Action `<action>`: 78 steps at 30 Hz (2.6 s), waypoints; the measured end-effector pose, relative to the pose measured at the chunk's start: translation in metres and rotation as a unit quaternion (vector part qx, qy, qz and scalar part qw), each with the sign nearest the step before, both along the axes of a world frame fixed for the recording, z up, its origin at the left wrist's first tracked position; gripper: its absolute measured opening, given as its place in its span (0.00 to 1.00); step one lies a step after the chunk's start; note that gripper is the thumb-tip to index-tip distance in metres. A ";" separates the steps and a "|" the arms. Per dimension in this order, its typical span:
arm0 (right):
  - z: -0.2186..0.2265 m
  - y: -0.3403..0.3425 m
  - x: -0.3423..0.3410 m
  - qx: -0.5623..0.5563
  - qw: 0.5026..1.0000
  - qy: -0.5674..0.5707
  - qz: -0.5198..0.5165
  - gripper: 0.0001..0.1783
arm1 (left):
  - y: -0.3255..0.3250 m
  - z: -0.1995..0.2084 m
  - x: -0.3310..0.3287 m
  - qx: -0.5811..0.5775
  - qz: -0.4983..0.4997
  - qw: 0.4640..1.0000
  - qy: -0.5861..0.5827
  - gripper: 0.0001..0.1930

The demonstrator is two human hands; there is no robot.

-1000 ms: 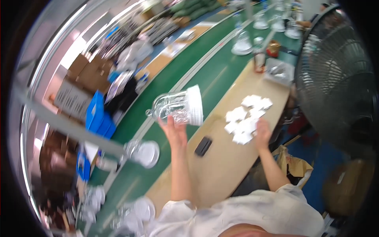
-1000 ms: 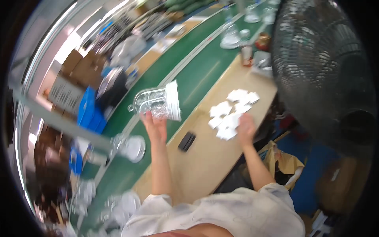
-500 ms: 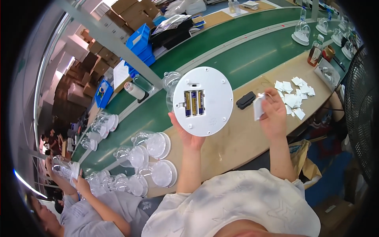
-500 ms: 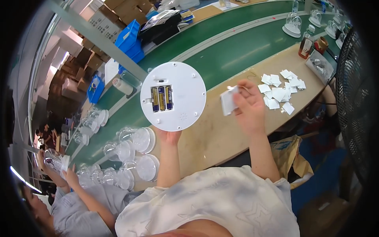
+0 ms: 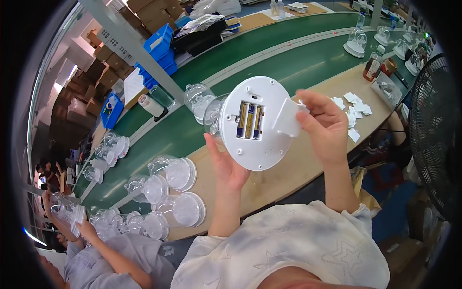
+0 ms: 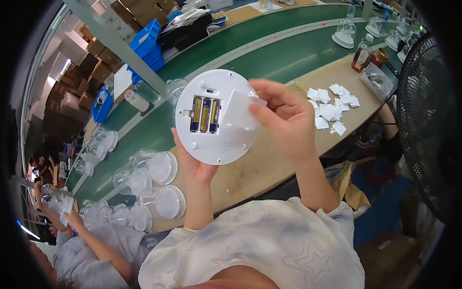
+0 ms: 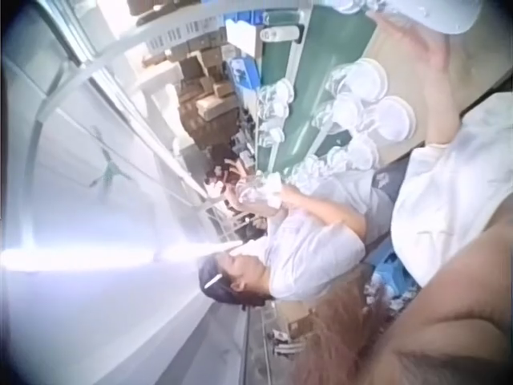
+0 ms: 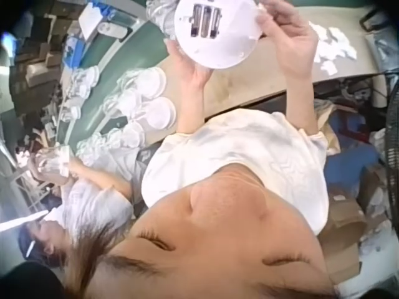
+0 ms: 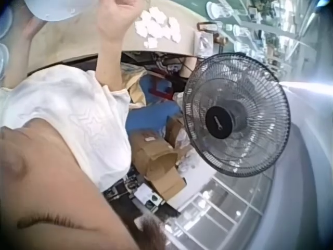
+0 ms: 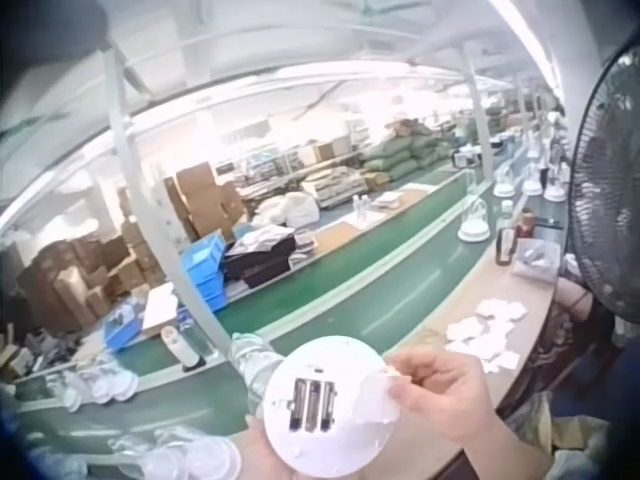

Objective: Assembling components of a light fixture, including the base, battery covers, and labels, on a factory assembly line.

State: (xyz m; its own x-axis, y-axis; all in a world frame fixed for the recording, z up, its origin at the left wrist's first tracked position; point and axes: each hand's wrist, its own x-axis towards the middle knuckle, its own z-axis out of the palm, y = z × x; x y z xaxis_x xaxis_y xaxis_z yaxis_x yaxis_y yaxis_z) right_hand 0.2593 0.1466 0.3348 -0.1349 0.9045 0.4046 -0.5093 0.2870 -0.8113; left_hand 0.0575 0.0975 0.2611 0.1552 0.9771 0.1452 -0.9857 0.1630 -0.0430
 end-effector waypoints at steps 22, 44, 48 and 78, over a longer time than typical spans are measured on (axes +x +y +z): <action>0.008 -0.016 0.022 0.176 0.952 -0.250 0.002 0.27 | -0.002 0.010 -0.004 0.033 0.216 0.949 0.227 0.45; 0.034 -0.005 0.028 0.271 0.900 -0.334 0.068 0.24 | -0.005 0.018 -0.002 0.026 0.250 0.929 0.271 0.50; 0.037 -0.002 0.023 0.277 0.892 -0.338 0.114 0.26 | -0.009 0.019 -0.002 0.023 0.249 0.927 0.280 0.50; -0.008 -0.003 -0.006 -0.091 0.975 -0.072 0.190 0.52 | -0.003 0.018 0.002 0.013 0.199 0.918 0.343 0.50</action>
